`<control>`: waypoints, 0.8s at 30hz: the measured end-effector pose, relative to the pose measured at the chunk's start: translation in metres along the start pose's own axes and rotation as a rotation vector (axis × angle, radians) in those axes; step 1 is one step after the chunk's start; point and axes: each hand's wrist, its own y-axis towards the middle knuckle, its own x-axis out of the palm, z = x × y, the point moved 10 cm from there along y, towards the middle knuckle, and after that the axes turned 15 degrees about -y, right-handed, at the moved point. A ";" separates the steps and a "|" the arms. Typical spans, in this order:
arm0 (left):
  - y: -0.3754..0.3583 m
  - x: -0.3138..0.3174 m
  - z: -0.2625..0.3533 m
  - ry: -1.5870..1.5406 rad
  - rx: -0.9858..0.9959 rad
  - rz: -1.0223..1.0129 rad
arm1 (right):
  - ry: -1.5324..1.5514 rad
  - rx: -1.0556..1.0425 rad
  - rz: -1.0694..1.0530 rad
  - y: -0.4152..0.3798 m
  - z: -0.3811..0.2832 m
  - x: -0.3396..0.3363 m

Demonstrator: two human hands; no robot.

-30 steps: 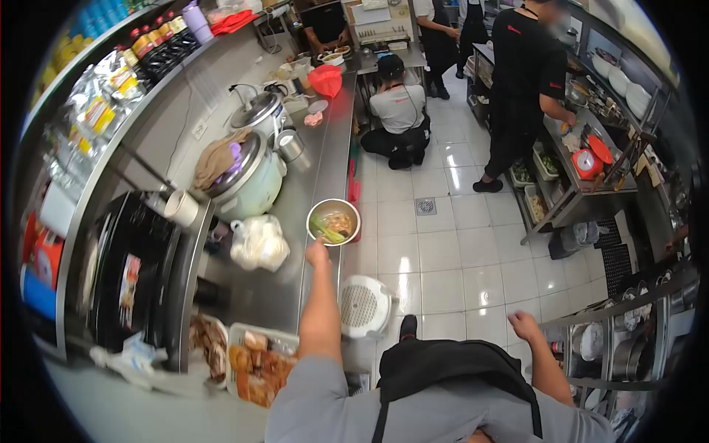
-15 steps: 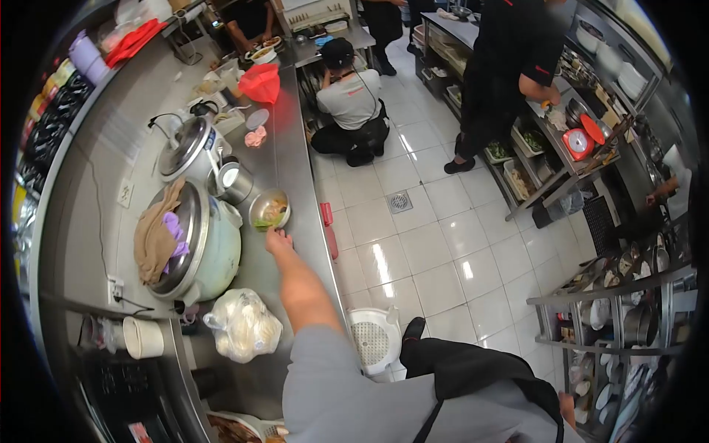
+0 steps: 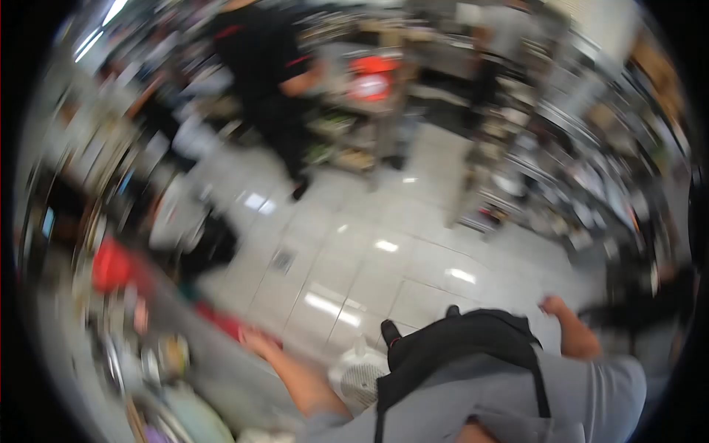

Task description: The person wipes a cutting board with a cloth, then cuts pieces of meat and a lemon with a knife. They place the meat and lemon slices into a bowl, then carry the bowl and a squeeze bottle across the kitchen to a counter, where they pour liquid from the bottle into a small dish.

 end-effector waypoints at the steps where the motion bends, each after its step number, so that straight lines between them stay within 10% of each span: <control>1: -0.048 0.015 -0.029 0.139 -0.090 -0.028 | 0.027 -0.014 -0.054 -0.012 -0.012 0.000; 6: -0.197 0.080 -0.221 0.507 -0.284 -0.702 | 0.177 0.003 0.131 -0.041 -0.032 0.002; 11: -0.388 0.159 -0.247 0.993 0.112 -1.409 | 0.415 0.054 0.063 -0.049 -0.016 0.047; 17: -0.683 0.211 -0.220 1.159 0.119 -2.027 | 0.391 -0.013 -0.285 -0.036 0.008 0.200; 21: -0.827 0.207 -0.279 1.141 0.072 -2.239 | 0.971 0.436 -0.318 -0.074 0.062 0.255; 24: -0.883 0.180 -0.355 1.246 0.183 -2.435 | 0.863 0.263 -0.044 -0.047 0.076 0.341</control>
